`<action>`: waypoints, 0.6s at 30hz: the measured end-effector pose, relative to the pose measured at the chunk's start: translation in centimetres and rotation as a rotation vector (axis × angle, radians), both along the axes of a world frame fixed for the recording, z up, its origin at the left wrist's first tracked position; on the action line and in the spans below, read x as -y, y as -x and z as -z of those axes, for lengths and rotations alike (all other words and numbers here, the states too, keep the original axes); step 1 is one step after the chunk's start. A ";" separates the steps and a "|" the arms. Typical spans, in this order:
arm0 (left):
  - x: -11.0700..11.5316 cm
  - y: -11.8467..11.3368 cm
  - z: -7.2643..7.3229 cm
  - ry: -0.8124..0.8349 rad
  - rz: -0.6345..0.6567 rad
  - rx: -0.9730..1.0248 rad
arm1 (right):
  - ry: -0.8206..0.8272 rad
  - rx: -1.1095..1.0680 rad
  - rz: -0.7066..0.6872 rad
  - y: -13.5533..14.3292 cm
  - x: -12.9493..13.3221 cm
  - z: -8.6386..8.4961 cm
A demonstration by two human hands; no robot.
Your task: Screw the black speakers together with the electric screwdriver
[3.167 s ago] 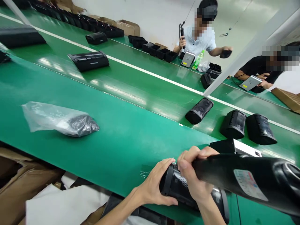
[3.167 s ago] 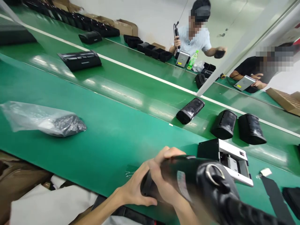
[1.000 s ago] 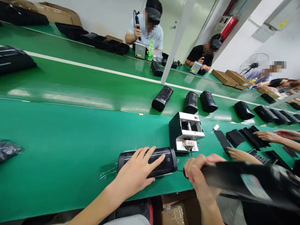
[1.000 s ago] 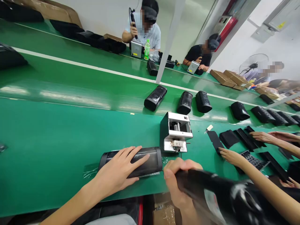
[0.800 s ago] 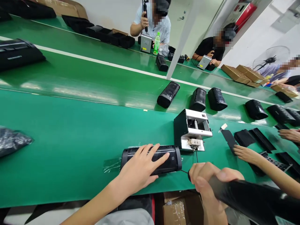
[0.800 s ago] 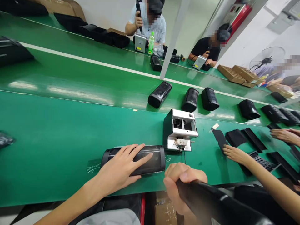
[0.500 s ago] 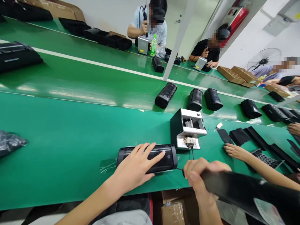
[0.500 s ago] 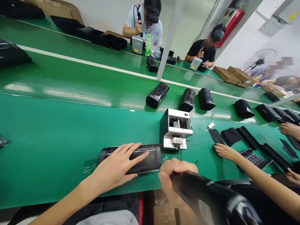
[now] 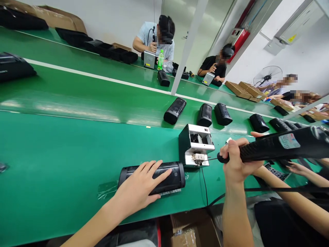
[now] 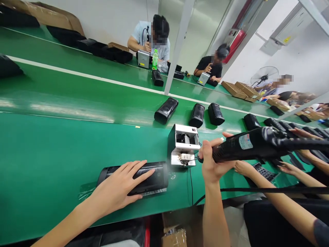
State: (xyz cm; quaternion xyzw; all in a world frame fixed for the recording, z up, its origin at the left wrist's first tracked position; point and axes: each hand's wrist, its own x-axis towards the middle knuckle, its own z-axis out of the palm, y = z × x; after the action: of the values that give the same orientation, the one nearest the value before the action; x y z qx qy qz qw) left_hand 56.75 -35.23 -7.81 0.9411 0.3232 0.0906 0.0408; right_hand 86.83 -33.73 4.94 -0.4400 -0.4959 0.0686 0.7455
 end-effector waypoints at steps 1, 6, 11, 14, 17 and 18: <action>0.1 0.0 0.0 0.004 -0.004 0.005 | 0.008 0.007 -0.009 0.0 0.1 0.1; 0.3 -0.2 -0.5 0.020 -0.001 -0.016 | 0.033 -0.027 -0.021 -0.3 1.2 -0.2; 0.2 -0.2 -0.5 0.009 -0.004 -0.005 | 0.060 -0.052 -0.068 0.1 -0.2 0.5; 0.1 -0.3 -0.5 0.002 0.003 0.000 | 0.121 -0.070 -0.113 0.4 0.0 0.8; 0.1 -0.5 -0.7 0.010 0.019 -0.012 | 0.207 -0.104 -0.160 1.2 2.7 0.7; 0.1 -0.5 -0.9 0.017 0.022 -0.017 | 0.221 -0.117 -0.169 1.7 4.1 0.6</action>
State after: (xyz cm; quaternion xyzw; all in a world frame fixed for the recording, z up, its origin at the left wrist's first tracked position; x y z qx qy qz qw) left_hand 57.28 -35.32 -6.95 0.9450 0.3137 0.0794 0.0468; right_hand 85.18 -37.80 4.33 -0.4715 -0.4763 0.2108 0.7116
